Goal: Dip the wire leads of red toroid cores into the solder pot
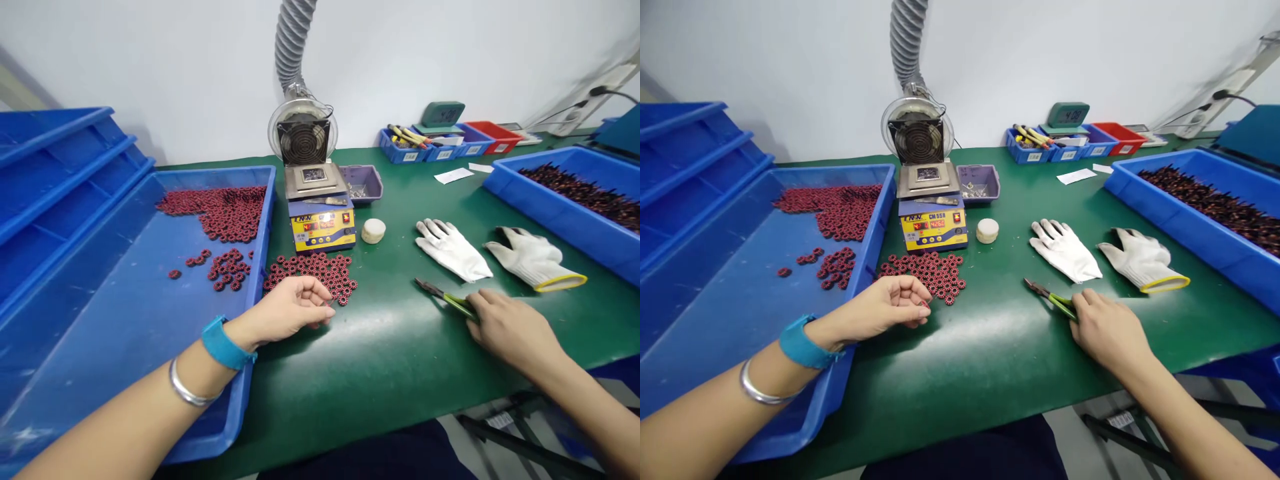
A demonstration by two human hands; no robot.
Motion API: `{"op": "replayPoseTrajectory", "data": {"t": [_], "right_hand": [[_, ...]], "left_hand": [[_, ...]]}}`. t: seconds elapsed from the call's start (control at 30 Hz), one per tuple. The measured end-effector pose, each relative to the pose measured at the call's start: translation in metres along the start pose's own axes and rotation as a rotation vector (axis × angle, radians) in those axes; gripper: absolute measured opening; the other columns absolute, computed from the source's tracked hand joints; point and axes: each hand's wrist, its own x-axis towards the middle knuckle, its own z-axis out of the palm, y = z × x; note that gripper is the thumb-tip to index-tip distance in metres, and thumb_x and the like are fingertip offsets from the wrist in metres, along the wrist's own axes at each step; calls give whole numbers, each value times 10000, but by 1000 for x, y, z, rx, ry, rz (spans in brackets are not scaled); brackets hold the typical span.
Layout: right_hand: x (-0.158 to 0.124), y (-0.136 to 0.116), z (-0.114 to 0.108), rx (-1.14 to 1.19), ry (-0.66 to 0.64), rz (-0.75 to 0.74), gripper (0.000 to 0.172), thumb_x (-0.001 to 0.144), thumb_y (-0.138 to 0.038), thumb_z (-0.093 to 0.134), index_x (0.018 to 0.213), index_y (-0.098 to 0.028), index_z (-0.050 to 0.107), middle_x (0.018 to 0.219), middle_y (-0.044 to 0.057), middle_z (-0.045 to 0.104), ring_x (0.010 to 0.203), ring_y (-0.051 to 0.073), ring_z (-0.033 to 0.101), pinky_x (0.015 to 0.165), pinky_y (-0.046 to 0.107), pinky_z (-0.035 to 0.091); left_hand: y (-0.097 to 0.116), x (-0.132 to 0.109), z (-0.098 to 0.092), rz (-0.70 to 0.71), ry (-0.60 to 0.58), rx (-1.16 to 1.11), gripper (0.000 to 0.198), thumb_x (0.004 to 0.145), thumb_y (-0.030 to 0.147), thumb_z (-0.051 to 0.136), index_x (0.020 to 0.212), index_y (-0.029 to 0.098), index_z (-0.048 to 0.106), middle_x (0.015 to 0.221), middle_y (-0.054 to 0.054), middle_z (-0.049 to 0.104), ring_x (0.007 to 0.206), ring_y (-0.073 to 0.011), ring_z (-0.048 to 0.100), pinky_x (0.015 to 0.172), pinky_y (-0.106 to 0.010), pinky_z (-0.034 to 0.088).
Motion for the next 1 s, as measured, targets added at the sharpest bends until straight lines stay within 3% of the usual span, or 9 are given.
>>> {"op": "replayPoseTrajectory", "data": {"t": [0.13, 0.2, 0.3, 0.43, 0.57, 0.67, 0.87, 1.0], "right_hand": [[15, -6, 9, 210, 152, 2, 483, 799, -224, 429, 1252, -86, 526, 1156, 215, 576, 1032, 376, 573, 811, 504, 503], [23, -18, 3, 406, 176, -20, 567, 819, -214, 423, 1378, -119, 409, 1195, 184, 565, 1072, 330, 568, 881, 485, 493], [40, -47, -25, 733, 43, -186, 573, 896, -264, 395, 1457, -194, 302, 1148, 124, 583, 1004, 241, 600, 901, 405, 500], [68, -76, -68, 874, -310, -532, 472, 919, -305, 428, 1381, -208, 444, 1228, 105, 577, 1115, 225, 557, 991, 378, 437], [77, -77, -81, 931, -550, -606, 359, 952, -338, 398, 1216, -165, 570, 1098, 91, 625, 971, 193, 586, 897, 332, 465], [73, -73, -80, 949, -589, -615, 334, 967, -350, 379, 1120, -156, 605, 1000, 78, 635, 876, 175, 579, 820, 298, 467], [70, -77, -80, 949, -642, -638, 348, 961, -326, 402, 1211, -165, 582, 1072, 89, 636, 928, 182, 588, 839, 293, 460], [71, -76, -82, 980, -641, -637, 336, 967, -341, 398, 1152, -148, 600, 1047, 86, 639, 906, 174, 587, 832, 288, 460]], "left_hand": [[3, -2, 2, -24, -80, 77, 236, 697, 178, 706, 880, 132, 563, 625, 31, 622, 565, -85, 578, 590, -231, 467], [3, -3, 1, -27, -112, 108, 229, 716, 175, 685, 907, 128, 568, 625, 25, 631, 570, -86, 582, 599, -231, 463], [2, -2, 0, -32, -153, 145, 254, 717, 199, 691, 934, 130, 579, 650, 6, 652, 602, -102, 603, 619, -242, 464], [1, -2, -2, -31, -179, 169, 269, 719, 239, 690, 948, 139, 589, 687, -10, 670, 624, -117, 607, 632, -257, 463], [1, -2, -3, -23, -208, 181, 269, 735, 266, 677, 962, 144, 599, 693, -17, 675, 653, -136, 624, 636, -264, 461], [1, -2, -3, -18, -238, 191, 267, 750, 262, 673, 979, 145, 602, 711, -25, 685, 671, -134, 636, 634, -252, 457], [1, -2, -4, -27, -258, 160, 269, 761, 271, 674, 985, 145, 594, 726, -16, 672, 678, -123, 627, 643, -242, 454], [-1, -3, -4, -25, -258, 150, 274, 760, 271, 678, 986, 143, 592, 735, -21, 665, 688, -127, 626, 670, -258, 472]]}}
